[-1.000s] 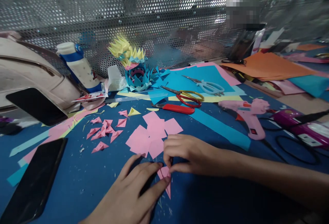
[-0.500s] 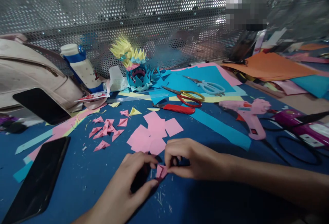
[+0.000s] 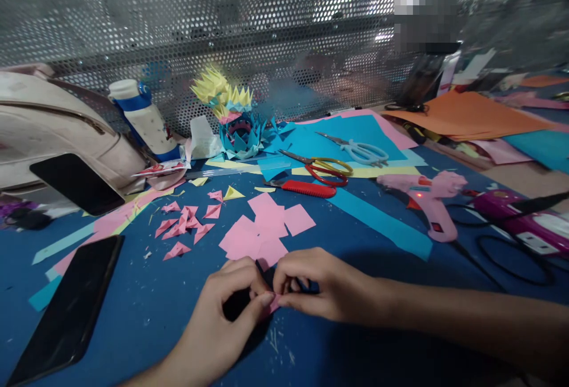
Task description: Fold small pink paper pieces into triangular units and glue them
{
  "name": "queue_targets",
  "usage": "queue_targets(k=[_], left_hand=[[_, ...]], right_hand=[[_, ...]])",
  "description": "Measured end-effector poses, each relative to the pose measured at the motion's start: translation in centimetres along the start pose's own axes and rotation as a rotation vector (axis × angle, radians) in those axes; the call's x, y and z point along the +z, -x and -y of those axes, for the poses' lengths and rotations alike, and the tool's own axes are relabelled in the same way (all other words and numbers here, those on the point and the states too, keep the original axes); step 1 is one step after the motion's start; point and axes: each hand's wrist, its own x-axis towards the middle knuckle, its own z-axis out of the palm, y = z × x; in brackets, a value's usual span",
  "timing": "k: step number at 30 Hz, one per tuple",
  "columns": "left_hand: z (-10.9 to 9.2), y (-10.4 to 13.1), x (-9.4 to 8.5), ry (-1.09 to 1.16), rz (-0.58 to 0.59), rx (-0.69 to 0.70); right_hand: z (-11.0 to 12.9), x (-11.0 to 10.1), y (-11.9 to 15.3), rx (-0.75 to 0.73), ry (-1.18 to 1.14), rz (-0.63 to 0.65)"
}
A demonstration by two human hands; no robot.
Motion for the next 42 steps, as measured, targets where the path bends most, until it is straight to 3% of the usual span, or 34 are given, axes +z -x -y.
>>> queue_targets(k=[11,19,23,28,31,42], left_hand=[[0.4,-0.2,0.3,0.03,-0.033,-0.042],[0.3,-0.4,0.0,0.084,0.023,-0.071],[0.5,-0.4,0.0,0.094,0.021,-0.094],[0.9,-0.4,-0.5,0.058,0.009,-0.112],[1.3,-0.5,-1.1,0.047,0.007,-0.12],[2.2,-0.4,-1.8,0.112,0.029,-0.071]], right_hand=[[-0.5,0.4,0.1,0.023,-0.004,0.006],[-0.4,0.6,0.0,-0.038,0.058,0.004],[-0.3,0.4,-0.3,0.023,-0.052,-0.002],[-0.2,0.0,-1.3,0.211,-0.254,-0.128],[-0.2,0.1,-2.2,0.221,-0.355,-0.161],[-0.9,-0.1,-3.0,0.138,-0.31,0.072]])
